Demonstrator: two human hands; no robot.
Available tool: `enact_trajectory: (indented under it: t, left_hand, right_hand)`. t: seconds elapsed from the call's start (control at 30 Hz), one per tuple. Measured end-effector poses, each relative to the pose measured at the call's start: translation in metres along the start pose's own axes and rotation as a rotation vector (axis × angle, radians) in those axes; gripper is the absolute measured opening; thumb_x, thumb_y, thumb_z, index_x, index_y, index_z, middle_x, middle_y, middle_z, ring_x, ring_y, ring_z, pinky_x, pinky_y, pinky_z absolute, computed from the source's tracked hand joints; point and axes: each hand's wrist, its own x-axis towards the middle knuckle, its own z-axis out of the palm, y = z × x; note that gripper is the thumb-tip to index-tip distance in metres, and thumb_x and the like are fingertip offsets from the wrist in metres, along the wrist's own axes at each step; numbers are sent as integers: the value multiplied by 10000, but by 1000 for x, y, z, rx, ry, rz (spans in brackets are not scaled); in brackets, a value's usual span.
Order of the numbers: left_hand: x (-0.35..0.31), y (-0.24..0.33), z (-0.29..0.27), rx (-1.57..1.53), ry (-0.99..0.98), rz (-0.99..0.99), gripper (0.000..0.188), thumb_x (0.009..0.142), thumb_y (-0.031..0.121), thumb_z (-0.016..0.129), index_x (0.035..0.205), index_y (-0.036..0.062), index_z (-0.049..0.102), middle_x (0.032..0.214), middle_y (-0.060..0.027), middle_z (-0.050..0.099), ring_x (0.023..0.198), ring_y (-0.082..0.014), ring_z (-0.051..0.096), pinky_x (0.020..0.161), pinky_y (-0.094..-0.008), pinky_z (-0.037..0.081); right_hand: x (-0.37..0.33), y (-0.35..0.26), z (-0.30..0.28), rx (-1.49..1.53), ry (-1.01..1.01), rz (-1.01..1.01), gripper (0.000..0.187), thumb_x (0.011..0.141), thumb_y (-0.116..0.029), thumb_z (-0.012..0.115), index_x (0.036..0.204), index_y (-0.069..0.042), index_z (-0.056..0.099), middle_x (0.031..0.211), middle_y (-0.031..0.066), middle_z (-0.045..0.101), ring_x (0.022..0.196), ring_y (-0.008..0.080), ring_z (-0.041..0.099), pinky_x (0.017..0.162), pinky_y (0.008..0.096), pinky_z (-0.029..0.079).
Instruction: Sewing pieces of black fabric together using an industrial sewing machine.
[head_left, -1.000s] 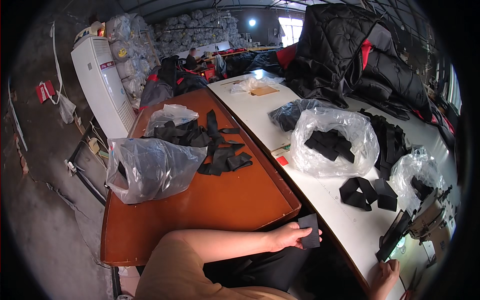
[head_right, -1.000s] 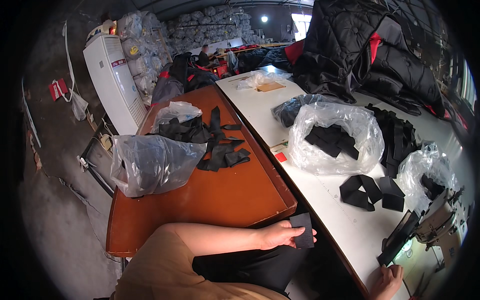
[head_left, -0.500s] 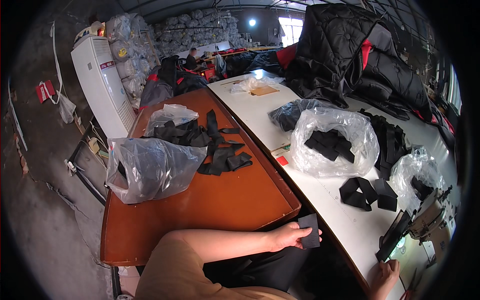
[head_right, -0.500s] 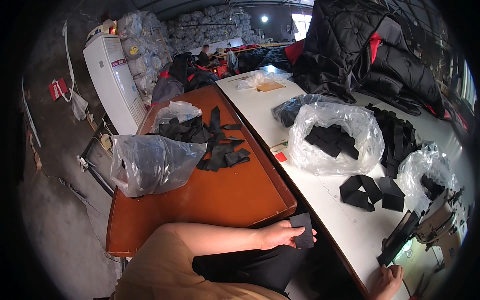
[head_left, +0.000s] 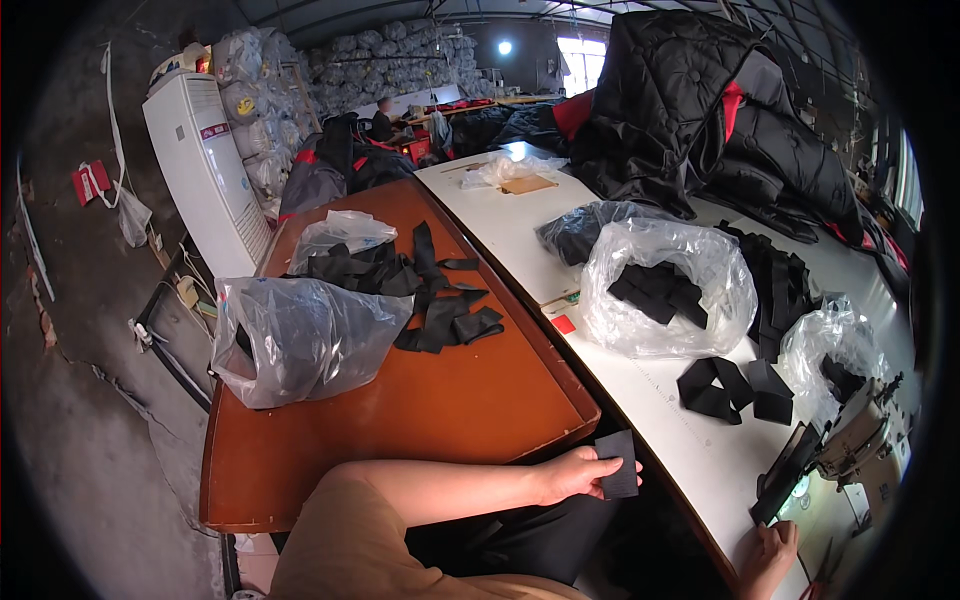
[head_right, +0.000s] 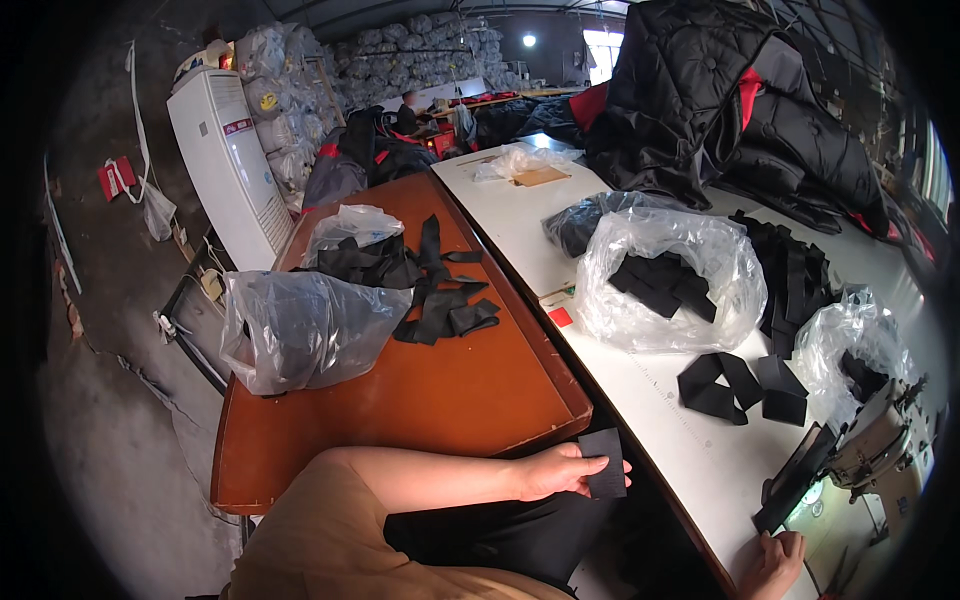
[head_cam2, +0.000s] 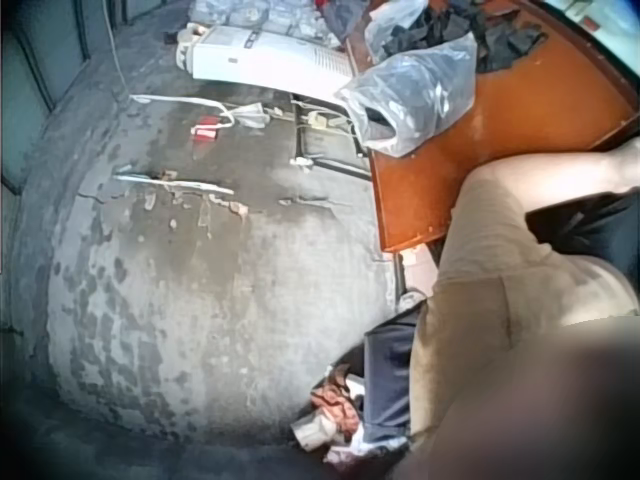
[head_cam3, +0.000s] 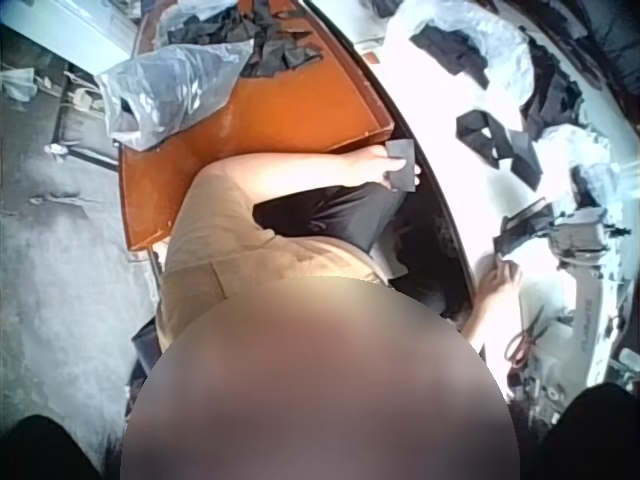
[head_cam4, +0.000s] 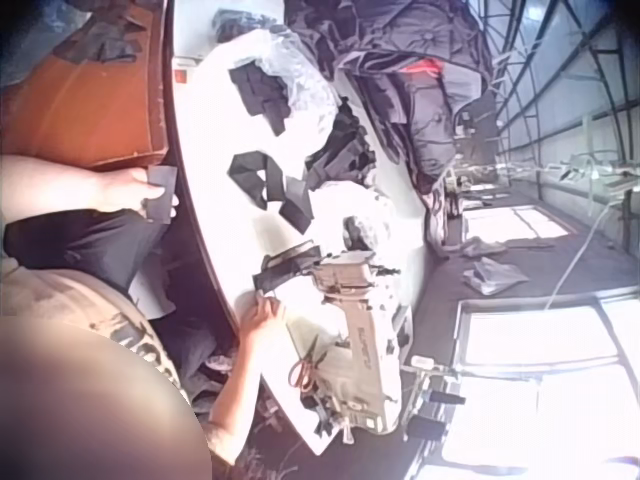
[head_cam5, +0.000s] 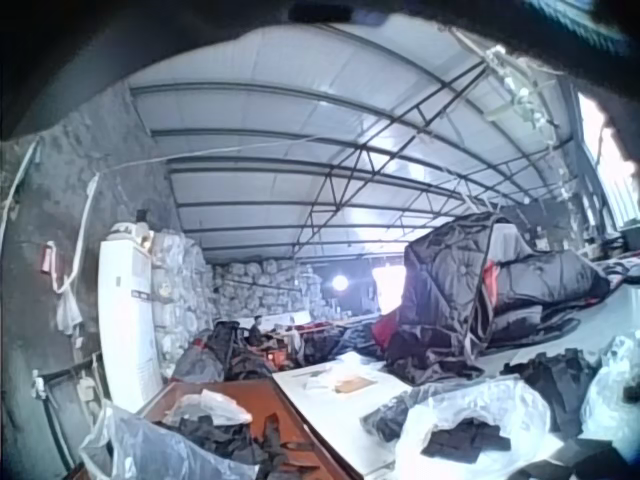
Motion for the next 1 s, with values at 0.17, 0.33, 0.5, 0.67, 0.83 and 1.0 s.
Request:
enact_trajectory:
  t: [0.17, 0.33, 0.5, 0.67, 0.83, 1.0]
  left_hand:
    - [1, 1, 2, 9, 6, 1, 449, 1111, 337, 459, 1462, 62, 510, 1395, -94, 624, 1296, -188, 590, 1051, -342, 473]
    - [3, 0, 3, 54, 9, 25, 398, 1111, 358, 449, 1423, 141, 567, 1335, -18, 665, 1201, -111, 612, 954, -298, 488]
    - [-2, -3, -5, 37, -19, 47, 421, 1102, 352, 473, 1448, 127, 555, 1352, -28, 660, 1203, -111, 621, 909, -271, 498]
    - [-11, 4, 0, 129, 84, -16, 401, 1097, 333, 486, 1411, 107, 589, 1305, -25, 687, 1073, -65, 649, 739, -209, 468]
    - [-11, 11, 6, 198, 119, -29, 355, 1100, 246, 480, 1347, 15, 587, 1248, -102, 693, 1025, -117, 670, 669, -217, 511]
    - [-14, 16, 15, 250, 175, 92, 343, 1096, 198, 476, 1312, -51, 572, 1274, -200, 635, 1182, -293, 645, 940, -461, 593]
  right_hand:
    - [-1, 6, 4, 44, 5, 20, 372, 756, 16, 552, 1033, -74, 783, 959, 165, 675, 912, 382, 620, 812, 489, 523]
    - [2, -2, 10, 23, 88, 28, 218, 726, 37, 611, 896, -38, 725, 870, 159, 615, 845, 355, 601, 746, 462, 490]
    - [3, -20, 4, 6, 153, 81, 71, 722, 23, 673, 773, -20, 696, 798, 123, 557, 804, 341, 574, 679, 446, 467]
    - [4, -34, -1, -15, 163, 122, 110, 701, 7, 669, 756, -51, 744, 791, 107, 601, 793, 322, 607, 679, 435, 502]
    - [-8, -17, 5, -92, 70, 114, 110, 741, -71, 711, 829, -96, 774, 802, 83, 602, 820, 304, 591, 677, 426, 503]
    - [13, -17, -7, -59, 30, 89, 160, 782, -102, 690, 921, -97, 768, 857, 54, 597, 874, 272, 591, 713, 399, 517]
